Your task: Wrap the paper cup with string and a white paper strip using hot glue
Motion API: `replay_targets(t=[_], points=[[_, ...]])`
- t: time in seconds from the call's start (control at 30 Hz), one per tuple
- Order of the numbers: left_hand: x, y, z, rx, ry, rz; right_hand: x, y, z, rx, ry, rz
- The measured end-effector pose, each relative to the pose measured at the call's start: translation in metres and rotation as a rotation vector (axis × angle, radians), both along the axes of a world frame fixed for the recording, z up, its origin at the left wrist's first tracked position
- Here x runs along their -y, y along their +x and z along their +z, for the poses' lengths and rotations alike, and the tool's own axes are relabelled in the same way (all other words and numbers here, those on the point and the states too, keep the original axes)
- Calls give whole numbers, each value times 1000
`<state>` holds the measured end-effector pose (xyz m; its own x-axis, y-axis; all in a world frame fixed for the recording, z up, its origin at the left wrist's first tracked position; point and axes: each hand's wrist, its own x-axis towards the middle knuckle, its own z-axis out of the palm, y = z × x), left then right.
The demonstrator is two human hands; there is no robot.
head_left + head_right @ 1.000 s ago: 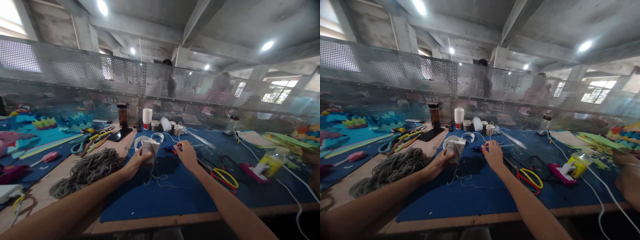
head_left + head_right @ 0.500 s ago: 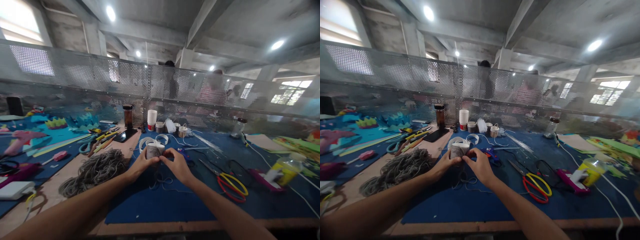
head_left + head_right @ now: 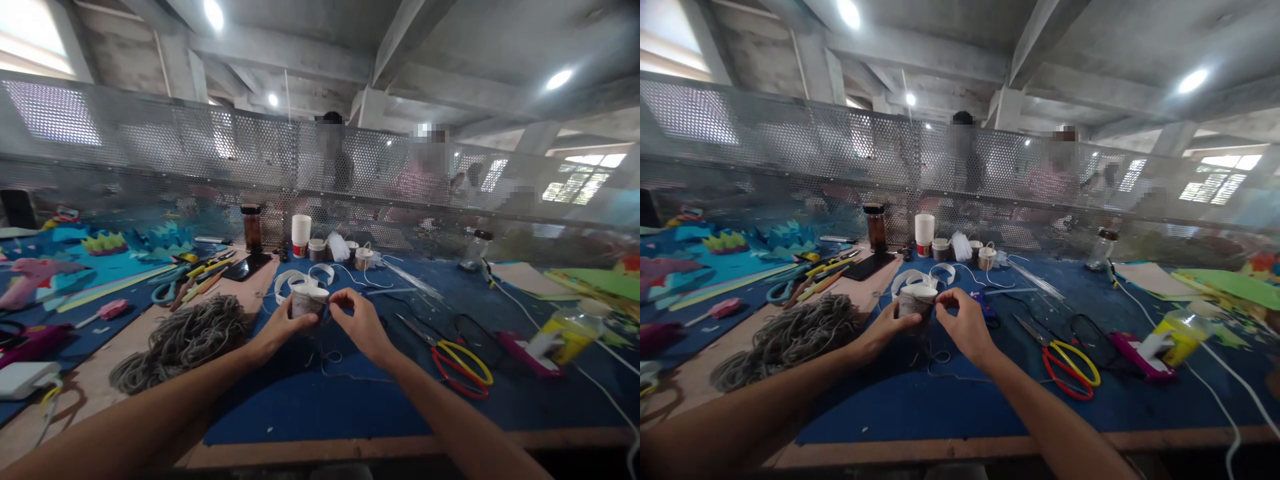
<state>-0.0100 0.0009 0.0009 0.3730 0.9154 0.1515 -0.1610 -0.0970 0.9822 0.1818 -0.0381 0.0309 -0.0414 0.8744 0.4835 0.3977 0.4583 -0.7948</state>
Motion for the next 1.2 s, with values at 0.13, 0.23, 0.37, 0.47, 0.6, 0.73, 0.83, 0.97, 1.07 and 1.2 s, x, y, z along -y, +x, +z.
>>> replay_targets(t=[0.13,0.23,0.37,0.47,0.6,0.73,0.83,0.97,1.07,1.2], points=[[0,-1,0,-14,-21,-17,3,1,6,-16,-25,-39],[0,-2,0,-11,-21,-39,3,0,7,-48,-32,-31],[0,-3,-1,-10,-16,-61,2,1,6,-74,-46,-19],[0,-2,-2,5,-11,-90,1,3,5,-80,-47,-12],[0,-3,-2,27,-9,-116,0,4,5,-84,-54,-13],[1,-3,1,44,-29,-148,-1,5,4,-85,-57,-20],[3,-3,3,62,-47,-180,-2,5,2,-97,-67,-13],[4,-3,4,99,-44,-212,-3,6,1,-104,-73,-8],[4,-4,5,102,-60,-238,-3,6,1,-99,-73,-7],[3,-5,4,94,-64,-257,-4,7,1,-96,-69,-7]])
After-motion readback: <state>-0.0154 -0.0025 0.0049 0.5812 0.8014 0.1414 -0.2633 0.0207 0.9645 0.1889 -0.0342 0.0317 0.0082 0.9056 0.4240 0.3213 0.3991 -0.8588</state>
